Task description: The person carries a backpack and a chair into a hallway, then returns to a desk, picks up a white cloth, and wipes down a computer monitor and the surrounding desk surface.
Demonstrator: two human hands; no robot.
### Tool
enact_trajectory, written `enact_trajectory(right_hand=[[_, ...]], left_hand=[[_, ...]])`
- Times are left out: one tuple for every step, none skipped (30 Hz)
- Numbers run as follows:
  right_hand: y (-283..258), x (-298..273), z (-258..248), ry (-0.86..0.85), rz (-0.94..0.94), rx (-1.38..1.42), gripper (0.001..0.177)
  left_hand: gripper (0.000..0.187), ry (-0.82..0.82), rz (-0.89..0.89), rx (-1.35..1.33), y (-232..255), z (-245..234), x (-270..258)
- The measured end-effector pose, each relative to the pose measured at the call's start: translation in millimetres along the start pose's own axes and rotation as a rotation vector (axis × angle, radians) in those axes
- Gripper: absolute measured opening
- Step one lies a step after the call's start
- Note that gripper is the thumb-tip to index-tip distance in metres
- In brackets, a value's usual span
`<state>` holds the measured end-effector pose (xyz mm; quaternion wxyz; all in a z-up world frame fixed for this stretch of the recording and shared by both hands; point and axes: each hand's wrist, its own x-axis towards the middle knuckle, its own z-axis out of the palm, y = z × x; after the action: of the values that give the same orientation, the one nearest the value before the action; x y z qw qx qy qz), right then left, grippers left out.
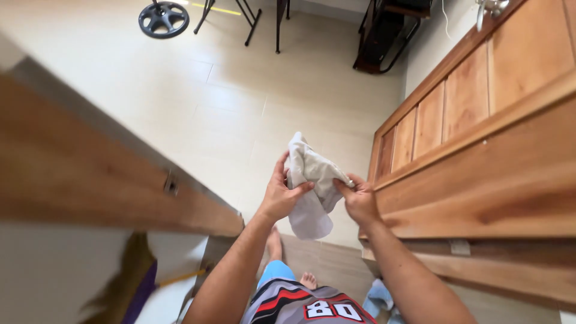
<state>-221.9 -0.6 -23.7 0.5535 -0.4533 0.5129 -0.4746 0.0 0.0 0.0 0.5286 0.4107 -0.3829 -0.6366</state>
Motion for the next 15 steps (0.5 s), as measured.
enact_trajectory(right_hand=[[-2, 18, -7, 0.007, 0.002, -0.001, 0.02], [-9, 42, -14, -0.019, -0.051, -0.094, 0.017], [-16, 63, -14, -0.041, -0.101, -0.185, 0.015], [-26, 82, -13, -0.031, -0.096, -0.184, 0.015], [-44, 105, -12, -0.076, -0.111, -0.083, 0.015], [-64, 126, -9, -0.122, -0.128, 0.018, 0.014], [-85, 147, -4, -0.115, -0.133, 0.015, 0.014], [-104, 165, 2, -0.188, -0.051, -0.106, 0.015], [-119, 180, 10, -0.261, 0.034, -0.224, 0.016], [-133, 196, 16, -0.254, 0.03, -0.225, 0.016], [-144, 210, 22, -0.331, 0.064, -0.308, 0.019], [-155, 224, 25, -0.409, 0.099, -0.39, 0.023], [-164, 236, 21, -0.4, 0.103, -0.385, 0.023], [-173, 248, 14, -0.374, 0.078, -0.527, 0.024], [-181, 264, 5, -0.347, 0.046, -0.672, 0.026]], left_hand=[[0.102, -0.005, -0.004, -0.002, -1, -8, 18], [0.108, -0.026, 0.009, 0.142, -2, -18, 39], [0.115, -0.05, 0.02, 0.286, -3, -30, 56], [0.115, -0.059, 0.013, 0.286, -5, -38, 73], [0.118, -0.055, -0.056, 0.578, -1, -45, 98], [0.121, -0.048, -0.122, 0.87, 5, -49, 122], [0.121, -0.056, -0.116, 0.868, 10, -51, 146], [0.131, -0.058, 0.217, 0.995, 17, -50, 169], [0.142, -0.068, 0.555, 1.107, 24, -49, 185], [0.142, -0.074, 0.561, 1.106, 33, -42, 205], [0.127, -0.146, 0.731, 1.056, 43, -30, 226], [0.114, -0.218, 0.899, 0.997, 56, -18, 250], [0.114, -0.229, 0.896, 0.995, 68, -7, 274], [0.085, -0.421, 0.53, 1.01, 80, 3, 296], [0.058, -0.605, 0.17, 1.002, 93, 10, 318]])
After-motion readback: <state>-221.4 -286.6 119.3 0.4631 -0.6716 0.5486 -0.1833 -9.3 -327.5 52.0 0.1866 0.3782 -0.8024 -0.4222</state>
